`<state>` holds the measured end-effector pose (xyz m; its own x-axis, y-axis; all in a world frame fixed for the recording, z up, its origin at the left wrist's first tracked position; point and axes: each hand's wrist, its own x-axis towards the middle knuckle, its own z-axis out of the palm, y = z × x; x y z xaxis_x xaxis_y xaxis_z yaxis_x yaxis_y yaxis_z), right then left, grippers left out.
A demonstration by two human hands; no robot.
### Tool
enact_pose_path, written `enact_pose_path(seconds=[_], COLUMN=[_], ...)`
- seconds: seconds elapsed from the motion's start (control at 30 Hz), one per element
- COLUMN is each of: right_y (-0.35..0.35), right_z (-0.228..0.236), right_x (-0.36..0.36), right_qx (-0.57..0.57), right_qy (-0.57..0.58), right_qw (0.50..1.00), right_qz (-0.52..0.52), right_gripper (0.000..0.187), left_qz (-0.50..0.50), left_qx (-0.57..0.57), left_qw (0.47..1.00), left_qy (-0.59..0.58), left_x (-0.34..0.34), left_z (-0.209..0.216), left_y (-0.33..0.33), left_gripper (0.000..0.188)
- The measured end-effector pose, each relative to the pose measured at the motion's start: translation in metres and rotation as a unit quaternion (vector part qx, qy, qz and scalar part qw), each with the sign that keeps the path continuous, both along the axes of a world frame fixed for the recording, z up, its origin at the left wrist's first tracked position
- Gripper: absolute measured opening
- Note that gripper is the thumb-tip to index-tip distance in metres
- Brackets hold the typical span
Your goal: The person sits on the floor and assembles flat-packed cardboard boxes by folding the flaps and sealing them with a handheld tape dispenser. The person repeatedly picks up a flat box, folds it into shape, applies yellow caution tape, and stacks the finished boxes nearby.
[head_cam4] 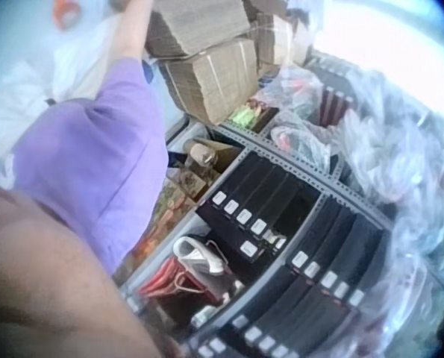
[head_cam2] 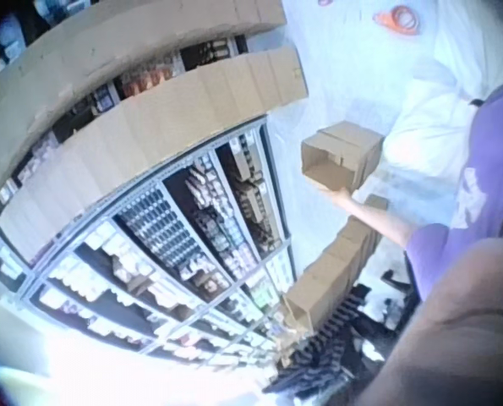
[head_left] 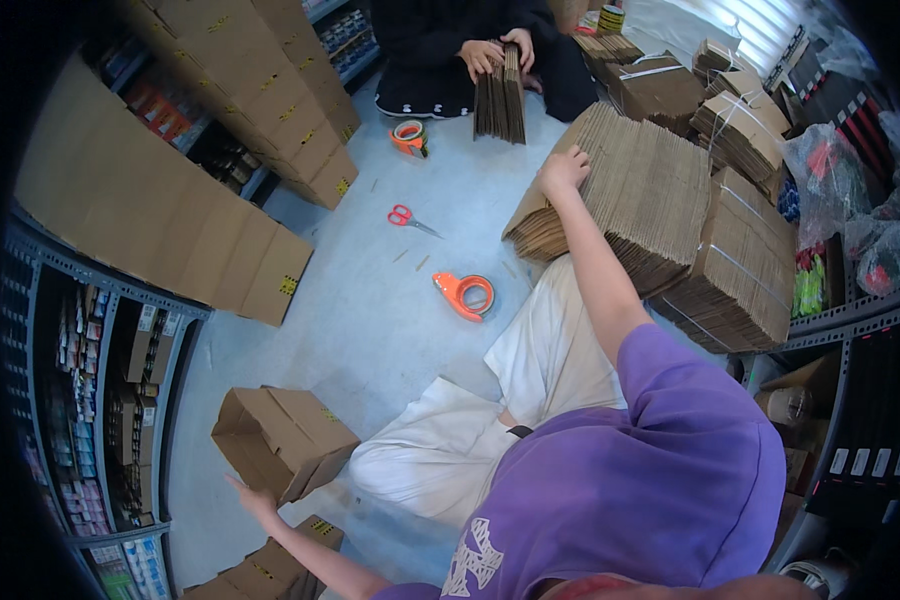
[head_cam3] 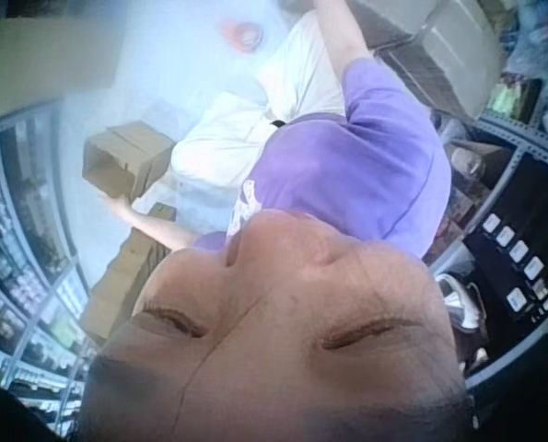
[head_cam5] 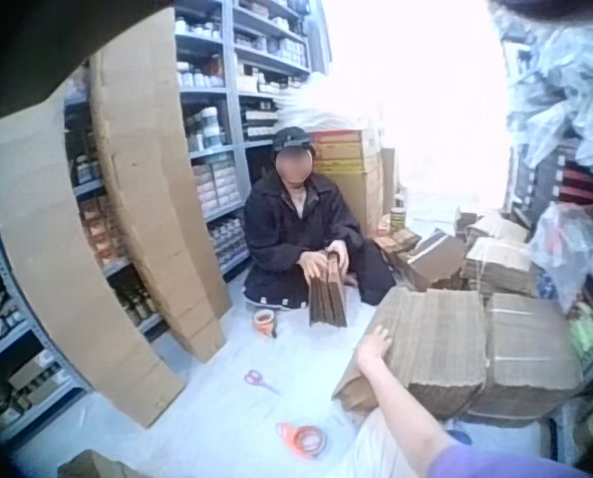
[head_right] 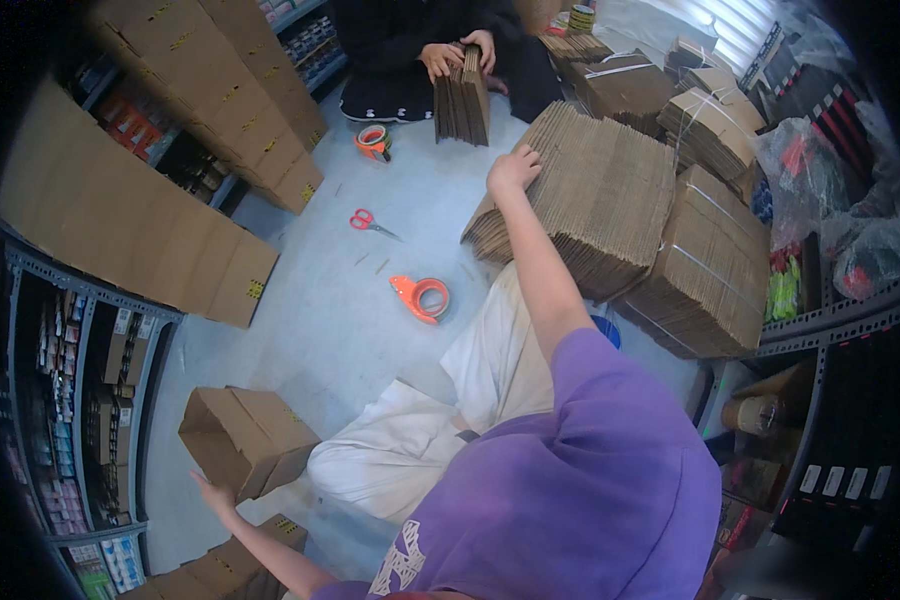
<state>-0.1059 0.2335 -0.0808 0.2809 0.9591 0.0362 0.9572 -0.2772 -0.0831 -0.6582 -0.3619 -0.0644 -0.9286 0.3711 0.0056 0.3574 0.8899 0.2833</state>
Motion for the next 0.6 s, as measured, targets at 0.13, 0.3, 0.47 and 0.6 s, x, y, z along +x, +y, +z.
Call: enact_pose_path(seconds=[0.13,0.3,0.47,0.6], right_y=[0.001,0.004,0.008,-0.029], right_z=[0.001,-0.001,-0.01,0.035], right_x=[-0.024,-0.038,-0.058,-0.054], right_qx=[0.001,0.061,0.112,0.277], right_qy=[-0.023,-0.088,0.186,0.264], right_qw=[0.998,0.994,0.975,0.919], right_qz=[-0.065,0.001,0.049,0.096], right_gripper=[0.039,0.035,0.026,0.059], left_qz=[-0.043,-0.139,-0.248,-0.351], left_qx=[0.061,0.179,0.343,0.342], left_qw=[0.985,0.89,0.885,0.871], left_qy=[0.158,0.395,0.193,0.034], left_x=[0.01,0.1,0.205,0.246], left_z=[0.014,0.065,0.027,0.003], left_y=[-0.014,0.055,0.146,0.194], left_gripper=[0.088,0.058,0.038,0.028])
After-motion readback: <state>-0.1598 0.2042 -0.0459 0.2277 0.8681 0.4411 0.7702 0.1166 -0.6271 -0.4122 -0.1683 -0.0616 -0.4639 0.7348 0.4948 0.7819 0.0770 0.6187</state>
